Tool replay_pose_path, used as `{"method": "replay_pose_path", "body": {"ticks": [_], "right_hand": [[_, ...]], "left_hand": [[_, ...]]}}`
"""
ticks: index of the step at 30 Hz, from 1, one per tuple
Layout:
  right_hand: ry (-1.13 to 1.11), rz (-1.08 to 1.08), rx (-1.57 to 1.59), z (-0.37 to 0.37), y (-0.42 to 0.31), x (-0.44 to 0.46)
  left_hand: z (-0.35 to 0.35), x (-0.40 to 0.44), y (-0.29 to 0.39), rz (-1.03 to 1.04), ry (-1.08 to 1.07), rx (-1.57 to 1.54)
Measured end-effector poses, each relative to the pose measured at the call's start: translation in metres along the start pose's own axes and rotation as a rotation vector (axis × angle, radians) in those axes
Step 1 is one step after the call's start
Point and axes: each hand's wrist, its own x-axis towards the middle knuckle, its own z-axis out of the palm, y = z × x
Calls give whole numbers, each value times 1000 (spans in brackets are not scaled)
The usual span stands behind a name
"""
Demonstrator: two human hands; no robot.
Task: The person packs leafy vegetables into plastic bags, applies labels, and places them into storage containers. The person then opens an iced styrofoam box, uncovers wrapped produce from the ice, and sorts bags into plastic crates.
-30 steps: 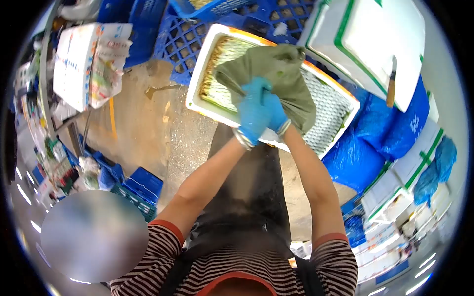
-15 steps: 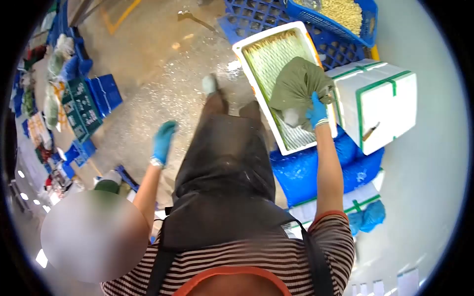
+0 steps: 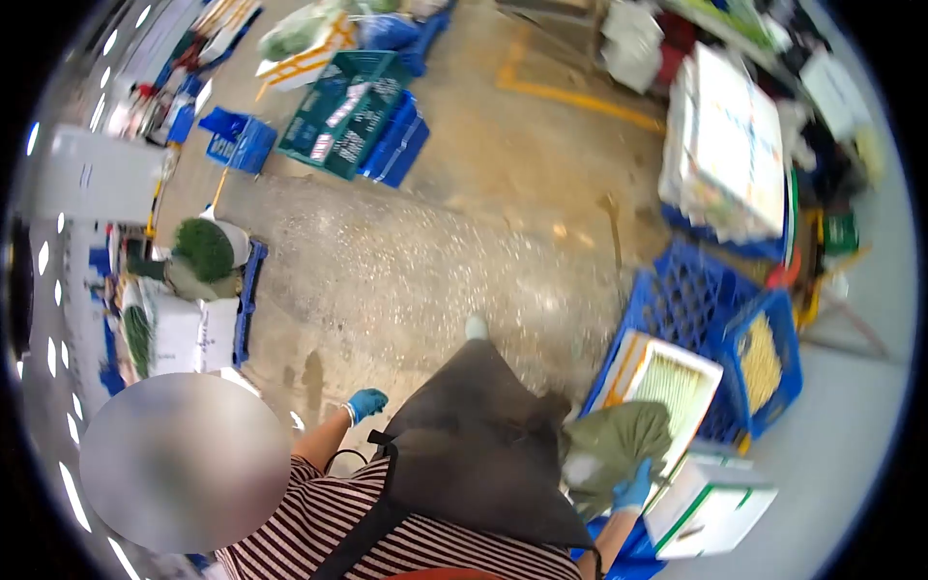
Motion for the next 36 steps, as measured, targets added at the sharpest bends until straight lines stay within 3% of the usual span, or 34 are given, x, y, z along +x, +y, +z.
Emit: {"method": "replay_pose_path", "body": {"ticks": [4,5,7,8,10,13,14,18,20,21,23,25,27,28,30,31,32,35,36], "right_hand": [[-126,-30,-129,115,-24,-34],[-160,-41,-153,151,-28,-42],[-212,-42,-235,230,-41,-57],[-212,-49,-276,261,-46,-59],[-231,-79,-368,334,-60,-73],[-302,-229,-501,444,-75,-94],[-315,-314,-544,486,-78,-107],[-483,-390,-762,635,-105,-176],[-612,-450,-845,707,-102,-193],[-739,-354,-873,742,-102,-197],[-803,-477,-955,798,-81,-272],[-860,-514,-1087,844,-69,-314],[-892,-534,-1243,897,-53,-348],[-929,-540,-1274,929,-45,-348],[-999,-545,-1311,989,-25,-345],[-1024,-485,-1509,1015,5,-441],[-1147,-520,-1437,1038,29,-441],[-1392,-623,-1226,1124,95,-415],[-1307,-606,-1358,1139,113,-432]], "left_hand": [[-90,51,-16,14,129,-289],[-115,89,-51,383,222,72],[-152,121,-58,345,322,-92],[-177,113,-32,88,276,-448],[-222,135,-32,675,494,1006],[-243,151,-2,383,479,-207],[-257,108,52,205,510,-461],[-281,87,79,305,581,-395],[-258,84,64,285,673,-498],[-261,86,56,286,734,-528],[-229,91,26,200,823,-578],[-190,80,5,14,739,-779],[-138,90,-46,-29,676,71],[-129,68,-45,-129,463,212],[-75,61,-56,-279,258,30],[-71,63,-66,-319,189,-81],[-73,61,-71,-222,73,-67],[-119,82,-93,-186,112,-109],[-135,93,-105,-232,166,-153]]}}
